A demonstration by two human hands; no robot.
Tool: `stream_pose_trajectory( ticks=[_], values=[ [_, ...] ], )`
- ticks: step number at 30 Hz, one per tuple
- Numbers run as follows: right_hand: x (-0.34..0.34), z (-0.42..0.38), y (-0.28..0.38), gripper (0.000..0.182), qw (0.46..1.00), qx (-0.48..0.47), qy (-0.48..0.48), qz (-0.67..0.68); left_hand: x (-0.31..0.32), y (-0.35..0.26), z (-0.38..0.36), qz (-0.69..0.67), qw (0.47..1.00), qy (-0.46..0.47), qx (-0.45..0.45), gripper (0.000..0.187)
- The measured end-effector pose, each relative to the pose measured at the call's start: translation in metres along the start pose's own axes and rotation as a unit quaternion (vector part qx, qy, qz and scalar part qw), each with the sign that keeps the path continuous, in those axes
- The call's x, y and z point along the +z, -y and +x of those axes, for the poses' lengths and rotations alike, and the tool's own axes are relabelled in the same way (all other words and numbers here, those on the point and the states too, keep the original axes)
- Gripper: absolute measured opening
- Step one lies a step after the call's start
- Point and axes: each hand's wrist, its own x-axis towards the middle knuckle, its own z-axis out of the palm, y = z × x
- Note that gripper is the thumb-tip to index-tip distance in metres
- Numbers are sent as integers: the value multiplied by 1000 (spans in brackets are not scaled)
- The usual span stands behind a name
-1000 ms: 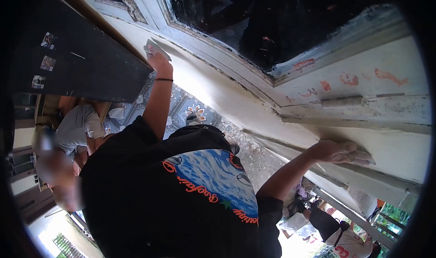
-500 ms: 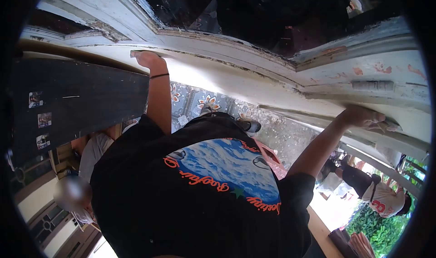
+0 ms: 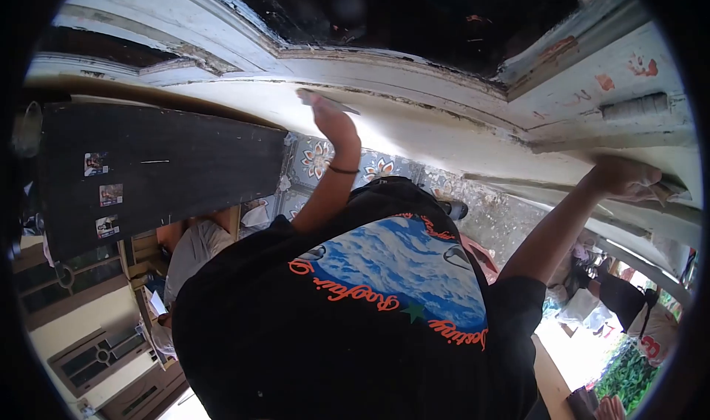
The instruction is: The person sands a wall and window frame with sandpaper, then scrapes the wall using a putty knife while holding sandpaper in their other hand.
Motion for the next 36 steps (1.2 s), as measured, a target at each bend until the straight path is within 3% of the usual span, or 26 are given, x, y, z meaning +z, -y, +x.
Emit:
stream_pose_trajectory(
  ticks=[1, 2, 4, 6, 8, 11, 12, 15, 17, 18, 20, 22, 24, 26, 28, 29, 30, 32, 33, 34, 36],
  values=[
    [3, -1, -2, 49, 999, 13, -13, 34, -4, -28, -23, -12, 996, 70, -50, 58],
    [0, -2, 5, 49, 999, 17, -7, 31, -3, -17, -22, -34, 997, 63, -28, 63],
    [-4, -5, 34, 72, 974, 129, 20, 185, -8, -12, -11, -24, 999, 42, 17, 62],
    [-1, -6, 30, 65, 975, 124, -11, 186, -22, 23, 34, -117, 987, 44, -106, 63],
    [1, -6, -3, 63, 993, 74, 6, 88, -22, 65, 66, -112, 988, 15, -109, 69],
    [1, -8, 12, 62, 984, 100, -9, 148, -4, 3, 9, -9, 999, 24, -33, 74],
    [2, -8, 10, 62, 984, 101, -10, 144, -2, 5, -10, 118, 992, 10, 43, 66],
    [4, -8, 3, 62, 986, 109, -16, 127, -10, 10, 1, 57, 997, 40, -34, 64],
    [6, -9, 1, 61, 965, 121, -19, 233, -17, -9, 42, -97, 983, -22, -156, 64],
    [7, -9, -11, 61, 964, 121, -20, 234, -25, 68, 83, -84, 989, -17, -121, 66],
    [9, -9, -33, 60, 983, 72, -18, 165, -17, 44, 70, -132, 985, -7, -112, 69],
    [7, -9, -22, 61, 984, 72, -16, 163, -10, -3, 19, -30, 990, 46, -130, 71],
    [6, -11, -7, 63, 979, 90, -7, 185, -3, -13, -11, 84, 996, 37, -5, 70],
    [6, -11, -2, 66, 965, 110, -10, 237, -5, 5, -8, 62, 997, 3, 37, 71],
    [4, -13, 1, 65, 968, 102, -12, 228, -21, 9, 28, -54, 986, -17, -155, 69],
    [4, -14, 0, 65, 971, 95, -18, 221, -22, 17, 49, -156, 974, -50, -158, 67],
    [6, -14, -10, 65, 970, 99, -24, 221, -25, 13, 60, -157, 974, -37, -160, 67],
    [5, -17, -34, 63, 992, 37, 16, 123, -8, 14, 52, -109, 992, -47, -50, 67],
    [4, -19, -39, 62, 995, 16, 31, 89, -3, -32, 24, -88, 995, -32, -45, 69],
    [4, -18, -35, 62, 996, 1, 26, 82, -3, 4, 17, 2, 1000, -2, -6, 67],
    [7, -16, -33, 63, 997, -18, 19, 79, 0, -15, -17, 0, 999, 43, -6, 66]
  ],
)
